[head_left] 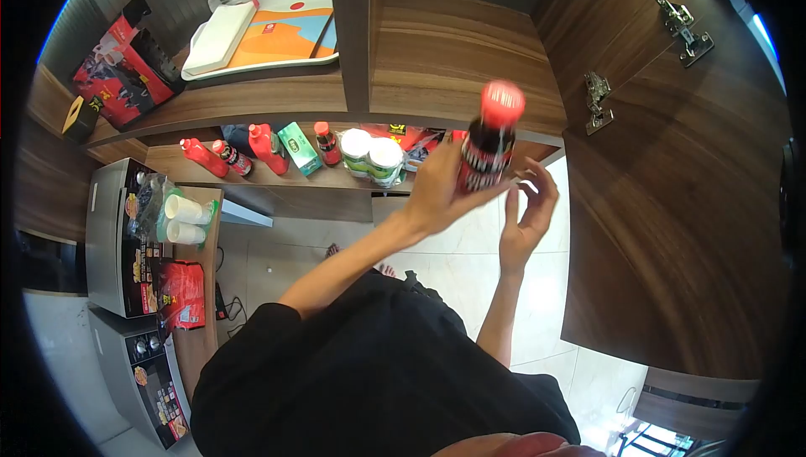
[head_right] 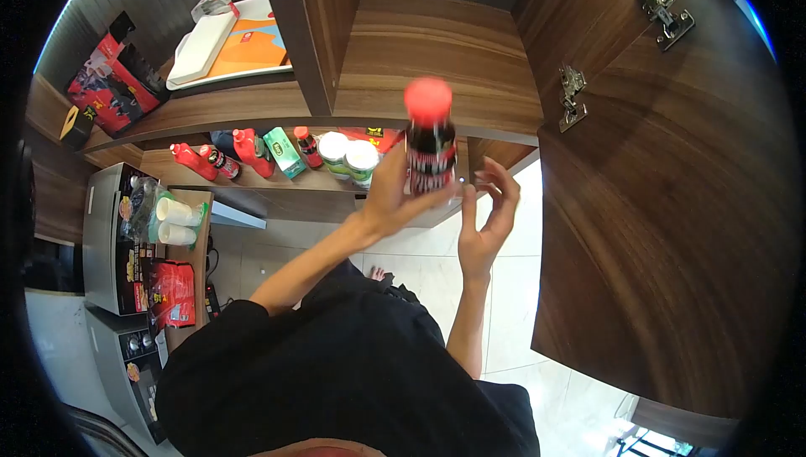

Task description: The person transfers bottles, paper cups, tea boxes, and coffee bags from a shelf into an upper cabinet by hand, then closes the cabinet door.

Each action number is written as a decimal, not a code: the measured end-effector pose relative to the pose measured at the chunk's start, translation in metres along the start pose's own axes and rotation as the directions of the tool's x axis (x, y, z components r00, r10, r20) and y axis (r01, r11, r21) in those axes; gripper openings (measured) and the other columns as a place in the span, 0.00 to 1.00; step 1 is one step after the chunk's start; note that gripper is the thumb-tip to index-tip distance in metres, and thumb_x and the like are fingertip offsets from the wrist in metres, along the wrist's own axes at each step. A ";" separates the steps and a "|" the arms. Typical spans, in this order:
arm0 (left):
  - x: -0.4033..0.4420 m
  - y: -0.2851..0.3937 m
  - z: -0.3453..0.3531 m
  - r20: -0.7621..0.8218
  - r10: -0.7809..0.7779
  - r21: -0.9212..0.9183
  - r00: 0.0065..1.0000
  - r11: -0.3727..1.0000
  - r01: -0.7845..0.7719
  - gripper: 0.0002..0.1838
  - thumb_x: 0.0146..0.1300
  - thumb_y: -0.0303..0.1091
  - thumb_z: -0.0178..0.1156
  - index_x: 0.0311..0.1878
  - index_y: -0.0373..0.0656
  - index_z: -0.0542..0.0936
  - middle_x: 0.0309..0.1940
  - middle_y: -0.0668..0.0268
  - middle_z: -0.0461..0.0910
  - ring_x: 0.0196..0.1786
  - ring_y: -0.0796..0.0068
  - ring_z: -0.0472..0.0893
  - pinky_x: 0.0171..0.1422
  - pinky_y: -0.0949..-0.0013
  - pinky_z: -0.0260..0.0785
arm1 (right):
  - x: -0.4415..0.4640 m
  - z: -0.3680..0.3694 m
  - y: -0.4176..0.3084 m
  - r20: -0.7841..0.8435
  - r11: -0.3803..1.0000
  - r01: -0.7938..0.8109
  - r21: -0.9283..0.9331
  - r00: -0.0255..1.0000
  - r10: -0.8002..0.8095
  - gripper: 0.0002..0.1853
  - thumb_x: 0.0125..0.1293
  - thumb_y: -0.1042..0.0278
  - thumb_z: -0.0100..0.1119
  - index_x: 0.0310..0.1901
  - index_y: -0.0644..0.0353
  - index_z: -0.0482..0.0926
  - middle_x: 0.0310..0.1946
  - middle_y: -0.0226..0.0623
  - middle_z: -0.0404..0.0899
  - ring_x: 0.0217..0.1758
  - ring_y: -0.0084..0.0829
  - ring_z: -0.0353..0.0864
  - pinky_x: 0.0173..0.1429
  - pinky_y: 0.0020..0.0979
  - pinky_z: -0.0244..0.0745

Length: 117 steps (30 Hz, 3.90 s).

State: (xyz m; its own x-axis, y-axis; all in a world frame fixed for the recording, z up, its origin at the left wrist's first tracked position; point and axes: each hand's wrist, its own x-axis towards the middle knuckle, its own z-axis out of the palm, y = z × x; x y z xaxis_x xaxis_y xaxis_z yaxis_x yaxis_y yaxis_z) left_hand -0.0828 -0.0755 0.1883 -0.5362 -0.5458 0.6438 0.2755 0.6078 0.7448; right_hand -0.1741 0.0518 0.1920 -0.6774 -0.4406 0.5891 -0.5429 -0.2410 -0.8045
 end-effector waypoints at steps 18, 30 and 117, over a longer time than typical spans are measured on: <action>0.161 -0.095 0.022 0.019 0.056 0.018 0.998 0.998 -0.056 0.30 0.56 0.48 0.78 0.51 0.37 0.76 0.36 0.57 0.86 0.39 0.66 0.87 0.45 0.61 0.78 | 0.103 0.053 0.073 0.245 0.926 0.202 -0.320 0.961 -0.125 0.32 0.66 0.70 0.70 0.69 0.65 0.69 0.57 0.48 0.79 0.60 0.40 0.81 0.64 0.40 0.74; 0.242 -0.185 0.072 0.017 -0.202 0.444 0.979 0.879 0.173 0.53 0.51 0.64 0.75 0.74 0.42 0.68 0.56 0.40 0.75 0.61 0.39 0.76 0.66 0.46 0.68 | 0.176 0.038 0.115 0.424 0.925 0.239 -0.297 0.900 -0.097 0.11 0.64 0.70 0.68 0.46 0.61 0.81 0.38 0.40 0.80 0.41 0.35 0.83 0.49 0.37 0.78; 0.025 -0.151 0.023 0.075 0.595 0.942 0.800 0.221 -0.253 0.21 0.69 0.44 0.58 0.65 0.59 0.80 0.66 0.79 0.77 0.70 0.76 0.71 0.75 0.62 0.53 | -0.045 0.079 0.307 -0.074 0.842 -0.349 -0.411 0.934 0.350 0.36 0.58 0.56 0.77 0.63 0.56 0.68 0.44 0.55 0.86 0.49 0.57 0.86 0.53 0.49 0.78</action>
State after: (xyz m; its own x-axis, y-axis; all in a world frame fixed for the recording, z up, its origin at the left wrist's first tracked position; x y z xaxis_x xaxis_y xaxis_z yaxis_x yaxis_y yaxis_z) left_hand -0.1563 -0.1675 0.0880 -0.3253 -0.0317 0.9451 -0.5546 0.8159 -0.1635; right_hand -0.2706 -0.0708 -0.0878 -0.8594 -0.4319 0.2737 -0.4251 0.3064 -0.8517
